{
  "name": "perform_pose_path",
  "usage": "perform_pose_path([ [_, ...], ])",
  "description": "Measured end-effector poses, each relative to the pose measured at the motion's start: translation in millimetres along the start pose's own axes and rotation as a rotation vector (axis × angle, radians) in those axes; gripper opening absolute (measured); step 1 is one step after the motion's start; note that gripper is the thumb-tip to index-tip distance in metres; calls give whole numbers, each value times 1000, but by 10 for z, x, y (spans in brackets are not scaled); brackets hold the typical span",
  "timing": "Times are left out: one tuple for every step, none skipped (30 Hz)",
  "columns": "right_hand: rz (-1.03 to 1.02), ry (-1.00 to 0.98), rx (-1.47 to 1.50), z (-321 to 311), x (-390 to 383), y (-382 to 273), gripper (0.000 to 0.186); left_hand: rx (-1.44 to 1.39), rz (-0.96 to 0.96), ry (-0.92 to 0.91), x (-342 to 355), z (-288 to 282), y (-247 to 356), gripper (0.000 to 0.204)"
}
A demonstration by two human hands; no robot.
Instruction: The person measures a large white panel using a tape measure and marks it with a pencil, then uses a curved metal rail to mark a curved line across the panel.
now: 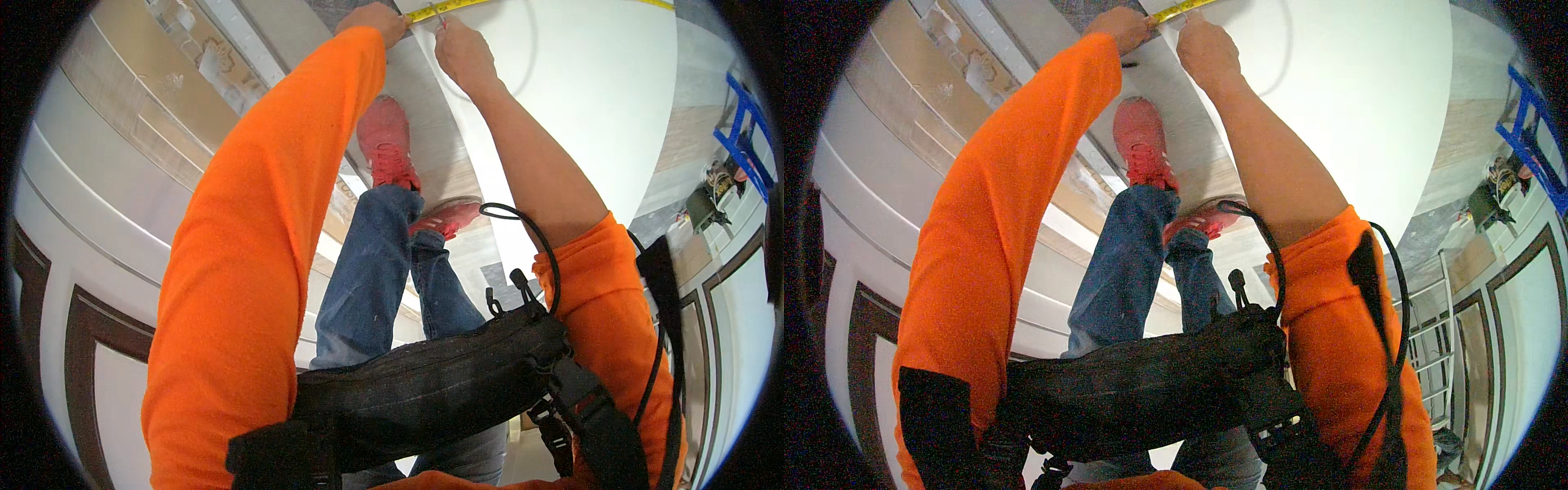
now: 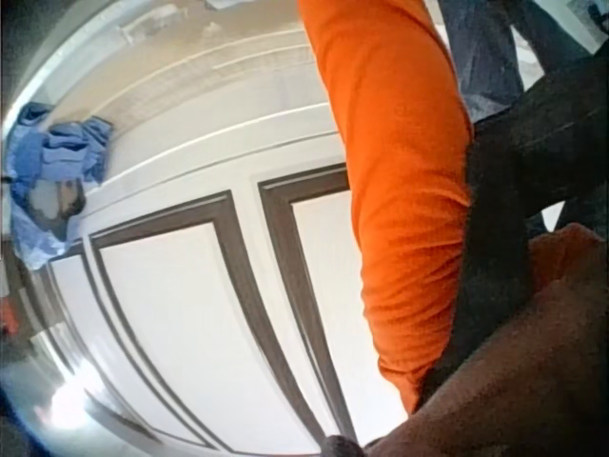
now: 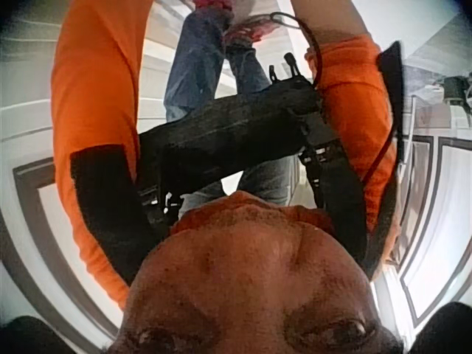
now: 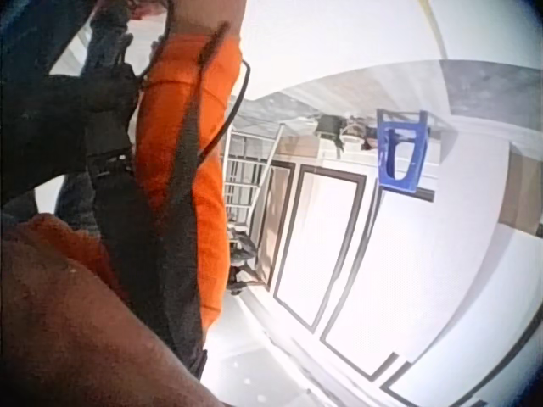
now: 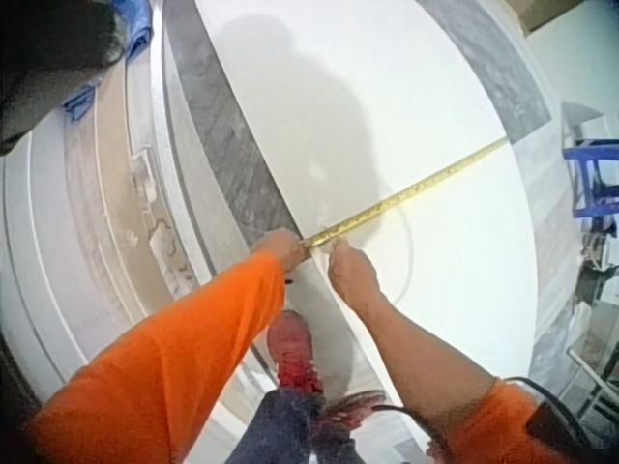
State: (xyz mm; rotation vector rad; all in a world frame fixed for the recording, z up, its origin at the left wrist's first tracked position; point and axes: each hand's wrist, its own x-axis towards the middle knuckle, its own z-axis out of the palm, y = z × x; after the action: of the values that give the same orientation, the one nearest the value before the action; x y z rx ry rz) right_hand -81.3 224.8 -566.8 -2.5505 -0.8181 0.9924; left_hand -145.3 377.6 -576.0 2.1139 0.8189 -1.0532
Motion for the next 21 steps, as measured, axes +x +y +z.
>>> perform_pose_path([
  [4, 11, -3, 9, -1, 27, 28, -74, -25, 24, -38, -16, 40, 38],
  [-1, 13, -6, 10, -13, 17, 28, -145, -54, 49, -77, -37, 48, 38],
  [-7, 15, -11, 5, -23, 16, 28, -161, -56, 41, -108, -62, 58, 38],
  [-11, 18, -17, -1, -30, 20, 28, -179, -56, 33, -136, -83, 75, 38],
  [-11, 12, -24, -4, -27, -8, 28, -193, -60, 28, -139, -90, 55, 38],
  [-11, 7, -32, -10, -24, -32, 29, -184, -80, 32, -123, -78, 38, 38],
  [-10, 2, -40, -16, -22, -55, 29, -174, -99, 37, -105, -72, 31, 39],
  [-8, 6, -41, -20, -24, -71, 29, -166, -118, 40, -81, -63, 23, 39],
  [-5, 9, -41, -23, -30, -90, 29, -150, -108, 32, -59, -56, 8, 39],
  [-3, 12, -41, -25, -35, -113, 29, -134, -99, 24, -41, -51, -11, 39],
  [-6, 5, -45, -29, -25, -74, 29, -121, -83, 16, -33, -50, 11, 39],
  [-10, -3, -49, -41, -11, -33, 29, -136, -84, 17, -29, -51, 31, 40],
  [-14, -10, -52, -45, 0, -1, 30, -151, -85, 18, -24, -54, 51, 41],
  [-3, -13, -61, -54, -11, -35, 29, -163, -91, 19, -33, -57, 43, 42],
  [9, -15, -70, -65, -23, -70, 29, -166, -100, 18, -46, -59, 32, 43],
  [19, -18, -78, -73, -34, -107, 29, -168, -109, 17, -60, -62, 19, 43],
  [7, -11, -71, -71, -34, -107, 29, -172, -115, 18, -65, -68, 23, 44],
  [-5, -4, -64, -67, -34, -108, 28, -172, -125, 16, -70, -75, 26, 44],
  [-17, 3, -57, -60, -34, -110, 27, -172, -134, 14, -75, -81, 29, 45],
  [-48, 24, -47, -39, -24, -51, 25, -175, -140, 12, -82, -96, 58, 45],
  [-78, 46, -37, -17, -17, 9, 23, -178, -137, 7, -90, -110, 82, 44],
])
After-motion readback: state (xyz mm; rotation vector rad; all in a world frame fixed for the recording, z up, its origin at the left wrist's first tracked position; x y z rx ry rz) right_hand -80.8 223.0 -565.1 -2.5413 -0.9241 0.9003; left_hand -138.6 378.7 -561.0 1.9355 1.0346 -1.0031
